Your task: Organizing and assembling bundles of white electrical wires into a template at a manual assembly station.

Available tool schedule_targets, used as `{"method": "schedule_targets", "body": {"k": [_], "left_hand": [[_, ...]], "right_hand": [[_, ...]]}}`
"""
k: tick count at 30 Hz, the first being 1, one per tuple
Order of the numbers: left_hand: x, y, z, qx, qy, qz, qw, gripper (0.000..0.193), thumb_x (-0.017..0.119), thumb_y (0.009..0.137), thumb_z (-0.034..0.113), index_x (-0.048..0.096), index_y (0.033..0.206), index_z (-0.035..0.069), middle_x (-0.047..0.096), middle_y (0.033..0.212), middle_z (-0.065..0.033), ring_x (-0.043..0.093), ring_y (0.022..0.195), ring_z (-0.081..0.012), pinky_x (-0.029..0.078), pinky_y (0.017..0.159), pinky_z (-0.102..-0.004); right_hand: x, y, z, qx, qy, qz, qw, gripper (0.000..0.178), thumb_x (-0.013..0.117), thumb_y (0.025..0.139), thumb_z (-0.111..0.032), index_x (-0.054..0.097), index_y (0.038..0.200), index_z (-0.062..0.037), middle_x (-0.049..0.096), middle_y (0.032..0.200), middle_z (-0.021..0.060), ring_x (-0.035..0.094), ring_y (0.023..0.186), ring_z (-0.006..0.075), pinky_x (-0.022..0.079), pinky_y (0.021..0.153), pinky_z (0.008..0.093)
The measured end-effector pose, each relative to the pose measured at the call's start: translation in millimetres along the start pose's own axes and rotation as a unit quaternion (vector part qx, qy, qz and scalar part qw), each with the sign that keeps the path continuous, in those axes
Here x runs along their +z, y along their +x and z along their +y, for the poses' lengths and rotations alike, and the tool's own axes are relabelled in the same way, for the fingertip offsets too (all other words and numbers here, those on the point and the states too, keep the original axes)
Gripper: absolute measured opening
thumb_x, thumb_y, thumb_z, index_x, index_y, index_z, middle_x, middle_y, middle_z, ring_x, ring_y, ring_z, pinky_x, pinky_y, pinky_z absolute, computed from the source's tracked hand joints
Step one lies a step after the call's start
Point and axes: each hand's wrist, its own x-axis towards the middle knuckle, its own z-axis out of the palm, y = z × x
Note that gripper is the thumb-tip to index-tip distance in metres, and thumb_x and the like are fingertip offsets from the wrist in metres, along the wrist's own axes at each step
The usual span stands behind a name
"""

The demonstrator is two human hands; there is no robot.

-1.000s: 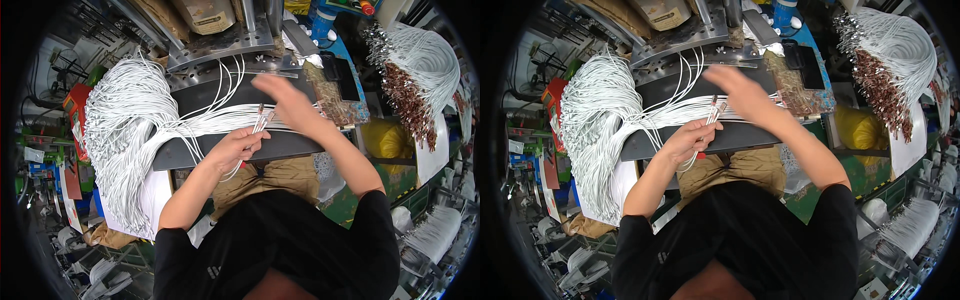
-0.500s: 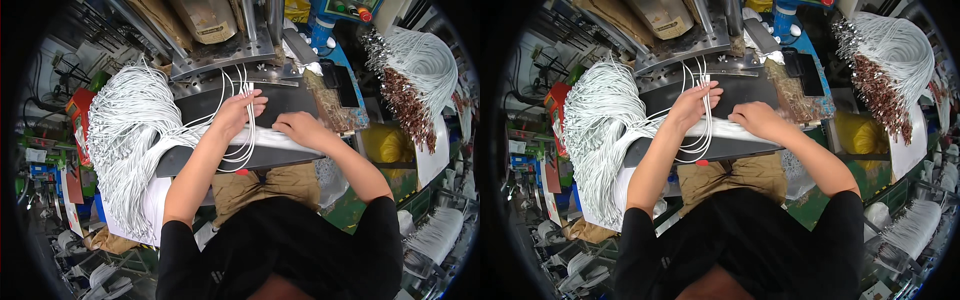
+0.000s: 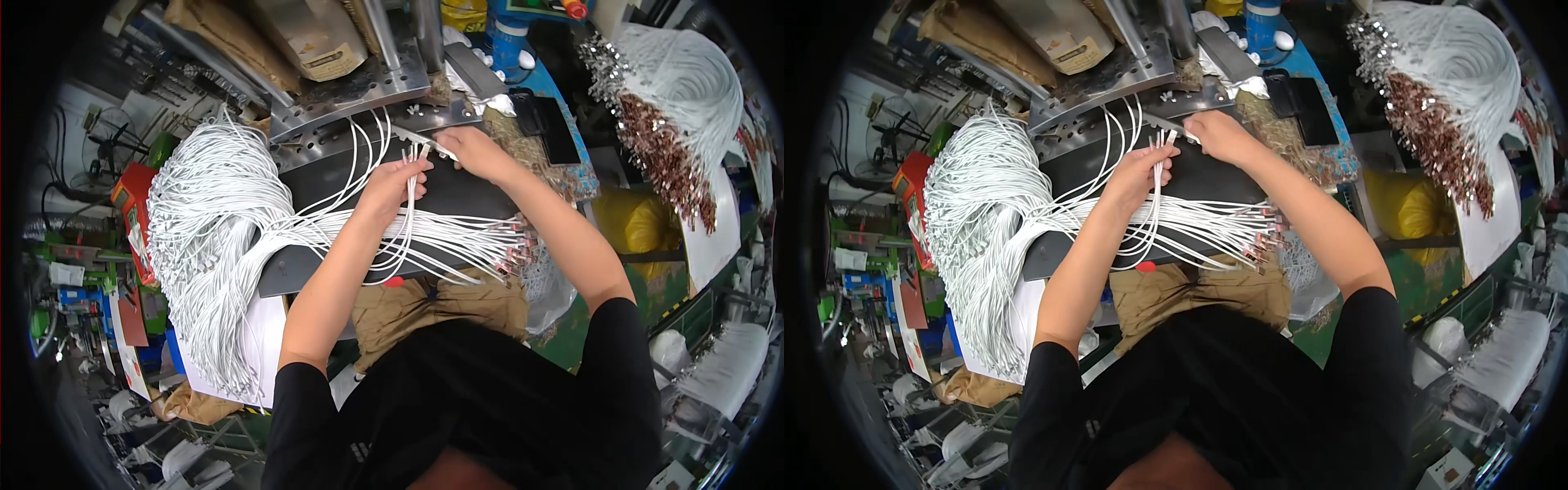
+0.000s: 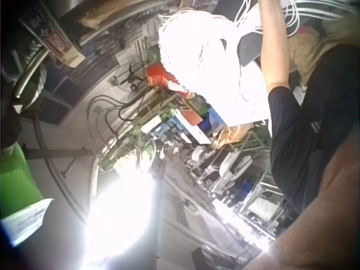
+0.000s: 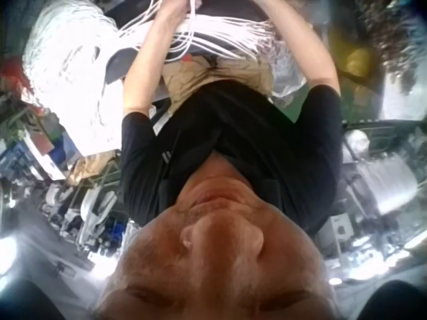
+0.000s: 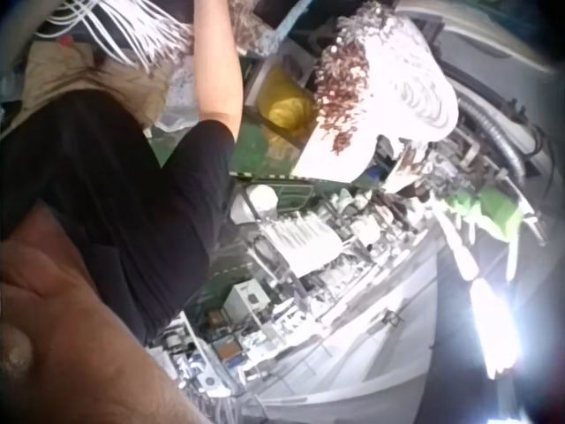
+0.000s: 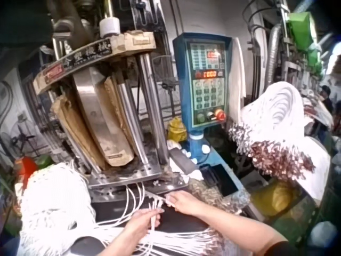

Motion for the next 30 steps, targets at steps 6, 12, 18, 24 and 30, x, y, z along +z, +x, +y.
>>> {"method": "schedule_targets", "body": {"k": [6,12,18,24,30], "left_hand": [[8.0,0.3,5.3,-0.033,0.089,-0.046,0.994,0.026,0.068,0.096,0.026,0.073,0.101,0.001,0.059,0.073,0.0036,0.053,0.062,-0.0066,0.04,0.058,-0.0203],[15.0,-2.2,6.3,-0.039,0.097,-0.043,0.994,0.026,0.068,0.096,0.027,0.073,0.102,0.002,0.06,0.074,0.0041,0.054,0.064,-0.0067,0.043,0.061,-0.0205],[11.3,-2.4,4.9,-0.028,0.09,-0.039,0.995,0.027,0.068,0.096,0.028,0.072,0.101,0.003,0.061,0.075,0.0046,0.055,0.065,-0.0072,0.045,0.066,-0.0217],[11.8,2.3,1.4,-0.028,0.097,-0.041,0.994,0.025,0.069,0.095,0.028,0.074,0.099,0.004,0.066,0.08,0.0013,0.061,0.069,-0.0095,0.049,0.068,-0.0235],[0.7,-1.8,0.6,0.007,0.128,0.0,0.992,0.025,0.07,0.094,0.028,0.073,0.097,0.004,0.066,0.077,0.0001,0.064,0.07,-0.0111,0.05,0.067,-0.0238]], "right_hand": [[-0.7,-9.9,-13.1,0.151,0.213,-0.038,0.965,0.033,0.052,0.099,-0.027,0.07,0.114,-0.0041,0.067,0.076,0.0068,0.059,0.055,0.0155,0.049,0.058,0.0312],[14.6,-19.9,-5.8,0.07,0.092,0.017,0.993,0.036,0.05,0.098,-0.027,0.069,0.121,-0.0061,0.071,0.084,0.009,0.063,0.062,0.0156,0.051,0.064,0.0316],[12.8,-16.5,-2.4,0.051,0.147,0.038,0.987,0.035,0.049,0.097,-0.024,0.069,0.121,-0.008,0.073,0.091,0.0103,0.069,0.075,0.021,0.053,0.073,0.0337],[18.0,-28.9,-9.8,0.016,0.043,0.072,0.996,0.035,0.052,0.094,-0.024,0.069,0.12,-0.0065,0.074,0.096,0.0167,0.071,0.089,0.0282,0.053,0.08,0.0364],[3.5,-21.9,-6.6,-0.024,0.025,0.029,0.999,0.036,0.059,0.091,-0.015,0.065,0.123,0.0007,0.071,0.09,0.0094,0.064,0.081,0.0129,0.05,0.078,0.0269]]}}
